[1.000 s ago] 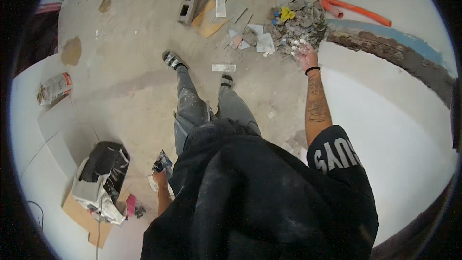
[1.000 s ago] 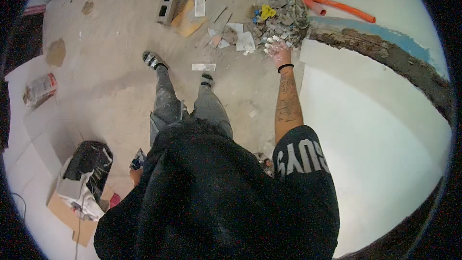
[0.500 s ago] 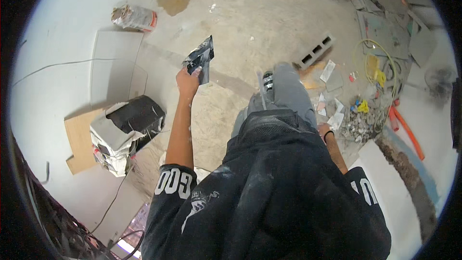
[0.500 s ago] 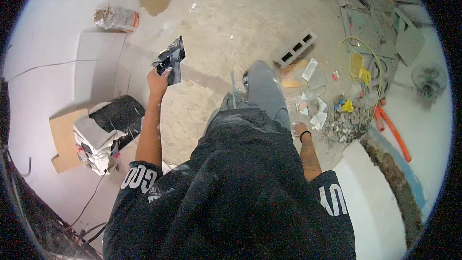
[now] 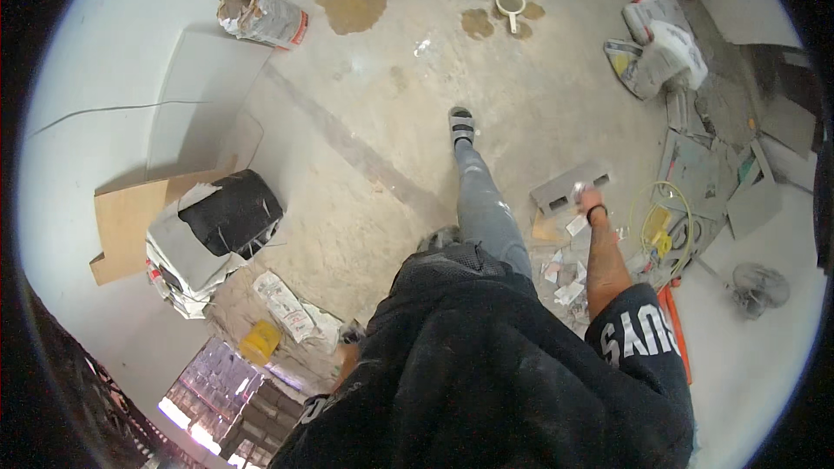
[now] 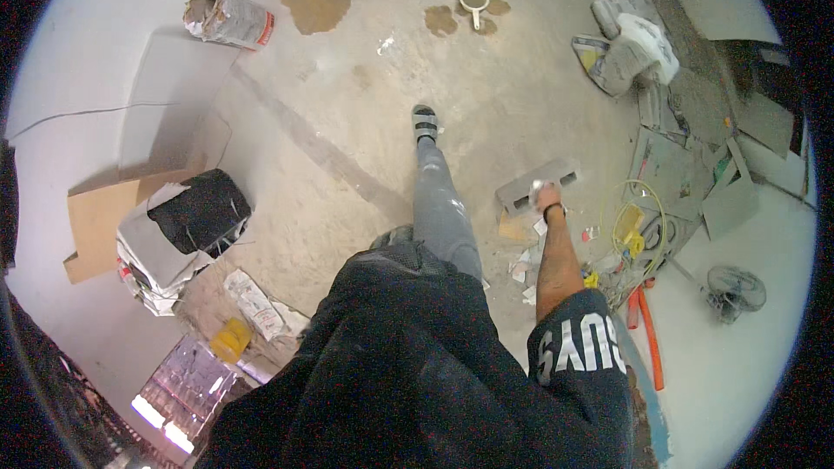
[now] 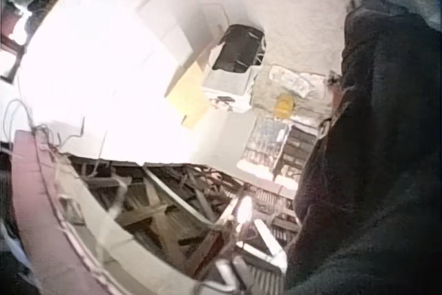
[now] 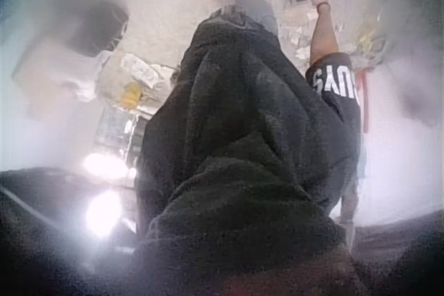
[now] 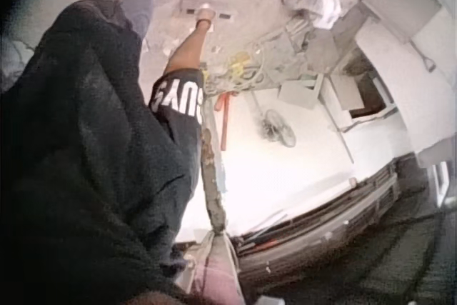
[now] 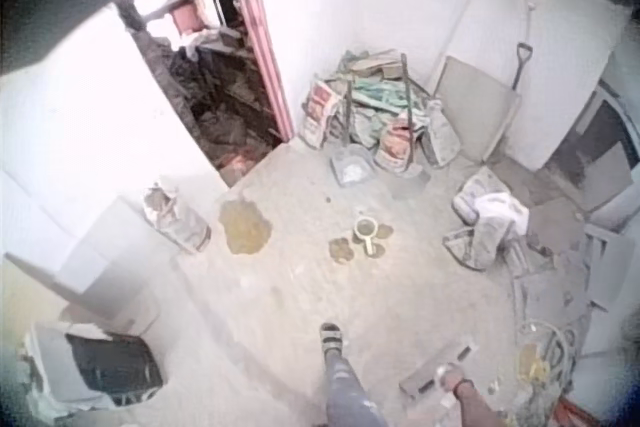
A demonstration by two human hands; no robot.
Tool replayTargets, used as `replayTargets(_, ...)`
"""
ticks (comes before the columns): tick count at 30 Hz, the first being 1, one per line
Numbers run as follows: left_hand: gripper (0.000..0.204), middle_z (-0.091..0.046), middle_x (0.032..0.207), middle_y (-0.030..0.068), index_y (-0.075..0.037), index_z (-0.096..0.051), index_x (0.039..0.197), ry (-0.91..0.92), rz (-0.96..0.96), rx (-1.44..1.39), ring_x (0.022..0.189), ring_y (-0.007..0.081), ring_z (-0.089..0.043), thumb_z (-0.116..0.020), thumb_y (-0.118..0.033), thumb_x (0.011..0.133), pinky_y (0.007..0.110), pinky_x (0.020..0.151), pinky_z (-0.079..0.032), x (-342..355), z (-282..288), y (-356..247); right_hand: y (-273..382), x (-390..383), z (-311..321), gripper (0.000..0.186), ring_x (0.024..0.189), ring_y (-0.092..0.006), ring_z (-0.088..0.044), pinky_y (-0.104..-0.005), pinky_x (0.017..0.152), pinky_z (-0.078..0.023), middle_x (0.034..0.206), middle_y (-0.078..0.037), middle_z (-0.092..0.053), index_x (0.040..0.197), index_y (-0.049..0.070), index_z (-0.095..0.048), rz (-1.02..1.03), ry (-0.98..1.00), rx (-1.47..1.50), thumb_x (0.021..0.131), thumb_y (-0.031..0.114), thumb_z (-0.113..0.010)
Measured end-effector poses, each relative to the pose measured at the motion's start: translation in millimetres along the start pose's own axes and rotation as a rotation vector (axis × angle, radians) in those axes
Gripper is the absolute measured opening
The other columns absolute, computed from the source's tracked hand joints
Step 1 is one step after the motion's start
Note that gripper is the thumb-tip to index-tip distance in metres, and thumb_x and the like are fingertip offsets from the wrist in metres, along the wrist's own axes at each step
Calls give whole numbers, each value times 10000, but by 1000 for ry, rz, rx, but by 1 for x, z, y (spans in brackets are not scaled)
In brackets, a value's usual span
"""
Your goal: The person applies plaster onto the bathroom walls using putty knives, periodically scooping more plaster and spreading it across the blades.
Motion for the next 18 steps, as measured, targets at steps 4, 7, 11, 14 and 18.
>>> replayTargets(4,328,-547,1105,151,-78,-553,1082,-155,349,-79,1008,268,-540,-495,-265,819,370,766,-463,25,14,72,-89,114,43,131,494,-173,-517,-319,464,-447,604,-48,-543,816,72,-602,-354,-136,904,770,147,-505)
replayTargets(7,352,-598,991,166,-48,-639,861,85,97,508,904,333,-570,-523,-368,769,398,761,-458,84,85,-18,-33,191,196,155,537,-136,-539,-307,484,-436,620,-63,-586,820,51,-636,-521,-124,1336,757,146,-532)
replayTargets(11,432,-601,869,233,39,-554,1000,-692,-91,-393,821,356,-577,-624,-278,715,425,703,-432,203,286,-165,-16,218,283,206,590,-152,-571,-293,549,-449,657,-74,-624,888,67,-659,-436,-170,1068,736,168,-564)
replayTargets(14,389,-635,885,163,27,-595,992,-535,-225,-689,782,262,-613,-666,-209,692,342,706,-454,210,416,-330,-24,197,346,200,584,-187,-581,-303,549,-452,640,-104,-620,860,49,-658,-480,-175,1014,737,165,-550)
replayTargets(18,306,-628,832,53,14,-614,935,-222,-552,-921,715,131,-553,-680,-197,724,276,678,-440,272,454,-450,-84,166,295,281,503,-196,-560,-305,487,-428,564,-142,-577,645,-22,-597,-589,-238,1101,752,237,-569)
Point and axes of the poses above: each hand's wrist, its own x-axis towards the middle knuckle, its own z-axis out of the back of the hand, y = z × x, the point moved 10 cm from there along x, towards the middle knuckle
